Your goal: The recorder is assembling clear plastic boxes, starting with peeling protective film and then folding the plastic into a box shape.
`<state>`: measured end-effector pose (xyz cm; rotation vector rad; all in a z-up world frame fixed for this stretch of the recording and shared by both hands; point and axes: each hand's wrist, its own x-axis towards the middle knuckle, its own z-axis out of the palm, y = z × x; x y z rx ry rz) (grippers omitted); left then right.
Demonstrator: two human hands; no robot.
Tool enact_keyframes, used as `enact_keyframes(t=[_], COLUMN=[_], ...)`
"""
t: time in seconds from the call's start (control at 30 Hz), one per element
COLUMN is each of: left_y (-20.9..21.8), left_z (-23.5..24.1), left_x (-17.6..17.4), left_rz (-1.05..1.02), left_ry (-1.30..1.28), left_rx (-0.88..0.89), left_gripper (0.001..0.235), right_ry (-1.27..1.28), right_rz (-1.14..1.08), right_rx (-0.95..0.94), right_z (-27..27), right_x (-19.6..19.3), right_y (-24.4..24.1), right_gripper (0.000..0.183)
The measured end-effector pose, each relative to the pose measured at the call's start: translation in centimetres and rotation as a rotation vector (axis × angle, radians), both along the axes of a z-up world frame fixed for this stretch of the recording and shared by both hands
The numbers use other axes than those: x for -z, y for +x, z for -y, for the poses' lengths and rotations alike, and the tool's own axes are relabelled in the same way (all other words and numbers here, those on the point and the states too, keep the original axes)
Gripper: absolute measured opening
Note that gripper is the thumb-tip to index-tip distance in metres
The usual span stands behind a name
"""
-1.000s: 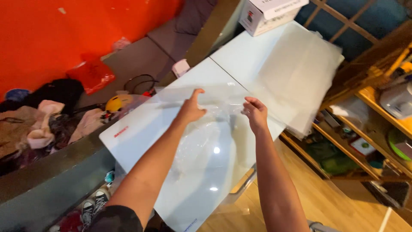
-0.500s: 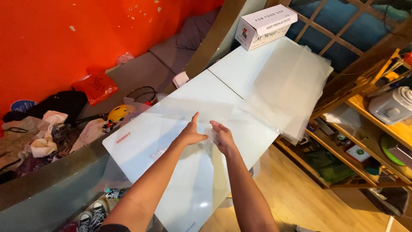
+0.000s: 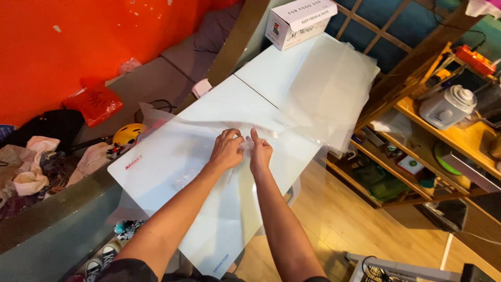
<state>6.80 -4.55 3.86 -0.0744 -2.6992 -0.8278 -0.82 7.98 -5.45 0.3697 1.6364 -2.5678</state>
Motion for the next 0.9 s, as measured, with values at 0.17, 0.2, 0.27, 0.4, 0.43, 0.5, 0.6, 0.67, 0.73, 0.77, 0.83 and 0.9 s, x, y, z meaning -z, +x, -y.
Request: enact_keyframes(t=[0.17, 0.2, 0.27, 0.4, 0.43, 0.5, 0.6, 0.67, 0.73, 0.77, 0.83, 0.9], left_y=[0.4, 0.7, 0.3, -0.2, -0.1, 0.1, 0.2, 0.2, 0.7, 1.2, 1.8, 2.1], left_z=[-0.7, -0.6, 0.4, 1.0, 0.7, 0.5, 0.5, 0.8, 0.9, 0.9, 0.8, 0.9], left_x=[-2.9, -4.0, -2.0, -0.8, -1.4, -2.5, -3.6, -3.0, -3.4, -4.2, -4.8, -4.3], left_rz=[0.228, 0.336, 0.377, 0.415, 0.415, 0.461, 0.47, 0.489, 0.506, 0.527, 0.55, 0.558], left_ry=[0.091, 0.112, 0.116, 0.155, 0.156, 0.167, 0.157, 0.14, 0.122, 0.132, 0.143, 0.32], left_rx=[0.062, 0.042, 0.013, -0.023, -0.025, -0.024, -0.022, -0.018, -0.013, -0.018, -0.019, -0.082], left_gripper=[0.037, 0.037, 0.036, 0.041, 0.041, 0.055, 0.071, 0.076, 0.082, 0.082, 0.083, 0.068], right_ry=[-0.128, -0.162, -0.227, -0.339, -0.338, -0.336, -0.522, -0.532, -0.544, -0.482, -0.419, -0.32], right_rz=[0.263, 0.283, 0.198, -0.023, -0.022, 0.037, -0.003, -0.021, -0.041, -0.067, -0.094, -0.205], right_rx=[0.3, 0.312, 0.225, 0.036, 0.034, 0.086, 0.095, 0.075, 0.054, 0.016, -0.018, -0.193], right_z=[0.4, 0.2, -0.7, -2.4, -2.3, -1.7, -2.1, -2.6, -2.8, -2.8, -2.8, -2.5], right_x=[-7.3, -6.9, -3.7, 6.5, 2.8, -4.6, -6.8, -8.0, -8.8, -9.1, -7.3, -3.0], right_y=[1.9, 1.6, 0.4, -3.6, -2.4, 0.3, 0.6, 0.6, 0.4, 0.1, -1.1, -3.1], right_gripper=[0.041, 0.038, 0.024, 0.039, 0.039, 0.028, 0.028, 0.028, 0.029, 0.033, 0.037, 0.037])
